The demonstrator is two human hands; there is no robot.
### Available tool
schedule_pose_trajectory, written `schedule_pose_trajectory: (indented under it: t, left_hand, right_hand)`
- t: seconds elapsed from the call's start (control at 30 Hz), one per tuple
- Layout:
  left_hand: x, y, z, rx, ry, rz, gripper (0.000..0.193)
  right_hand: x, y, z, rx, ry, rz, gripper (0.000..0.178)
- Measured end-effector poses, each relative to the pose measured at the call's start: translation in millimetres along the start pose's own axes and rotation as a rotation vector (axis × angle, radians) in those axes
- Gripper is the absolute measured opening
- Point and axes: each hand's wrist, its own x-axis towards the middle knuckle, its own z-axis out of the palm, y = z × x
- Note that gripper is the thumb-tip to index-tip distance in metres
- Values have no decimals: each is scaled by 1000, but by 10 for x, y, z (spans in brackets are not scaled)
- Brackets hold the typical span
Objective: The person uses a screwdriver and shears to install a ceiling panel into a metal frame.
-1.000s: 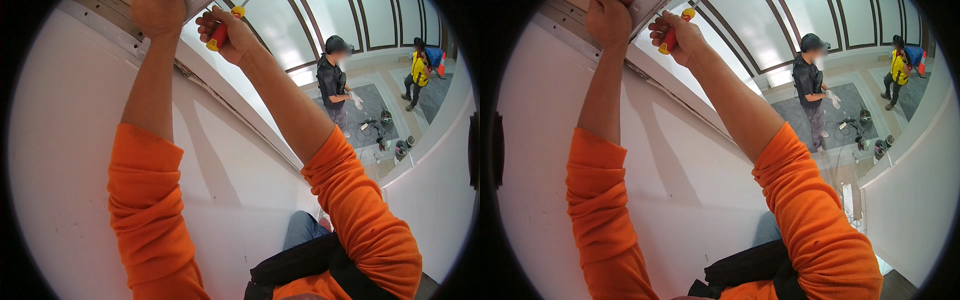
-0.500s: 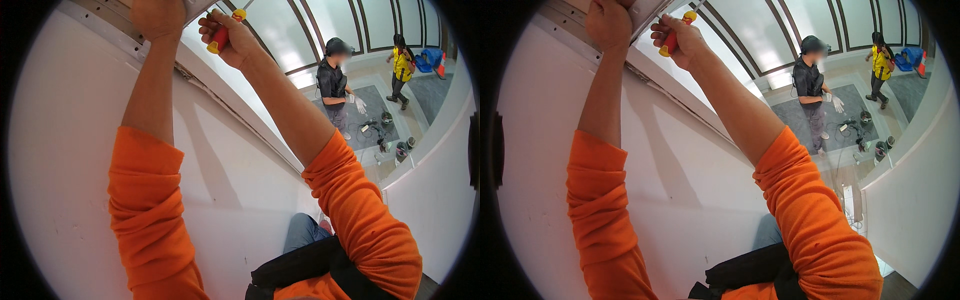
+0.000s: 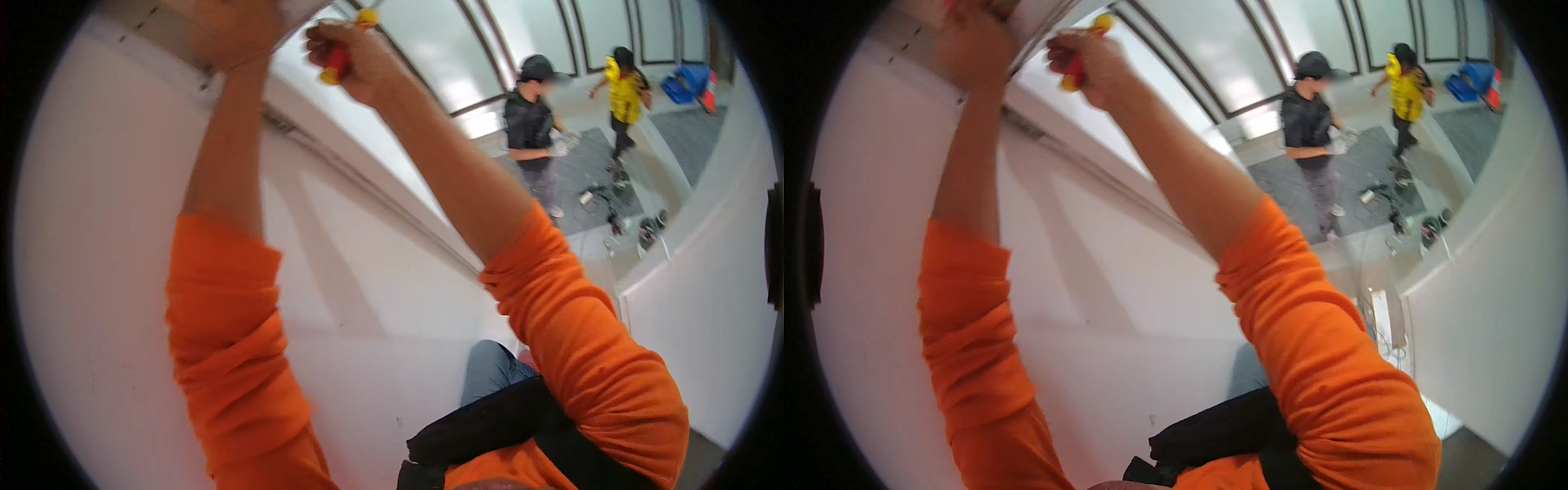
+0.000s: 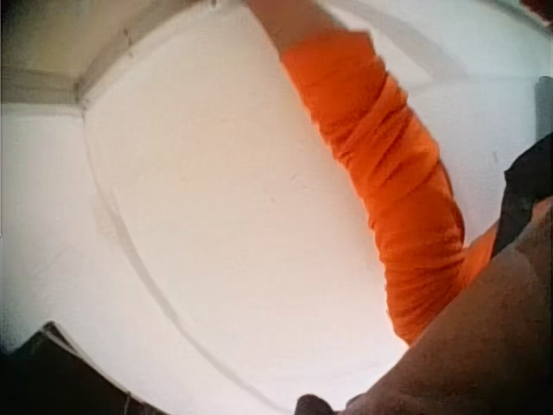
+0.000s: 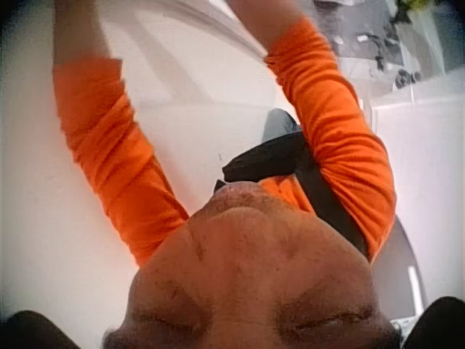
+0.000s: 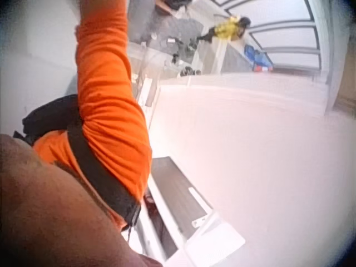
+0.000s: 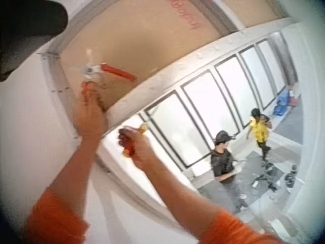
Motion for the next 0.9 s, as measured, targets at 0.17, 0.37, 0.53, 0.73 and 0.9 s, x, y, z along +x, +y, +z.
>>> schedule_pose_trajectory:
  t: [0.17, 0.37, 0.53, 0.73, 0.9]
  left_hand:
    - [138, -200, -431, 43, -81, 33, 57]
    - [114, -33, -193, -57, -125, -79, 54]
    - [11, -350, 8, 12, -96, 10, 52]
    - [4, -81, 74, 117, -95, 27, 35]
    - [-121, 246, -24, -333, -214, -111, 57]
  right_hand:
    - [-129, 299, 338, 216, -11, 236, 16]
    - [9, 66, 250, 91, 33, 90, 15]
    - [79, 280, 91, 191, 78, 59, 10]
    - [102, 42, -198, 150, -21, 217, 26]
    - [-24, -43, -153, 85, -7, 223, 20]
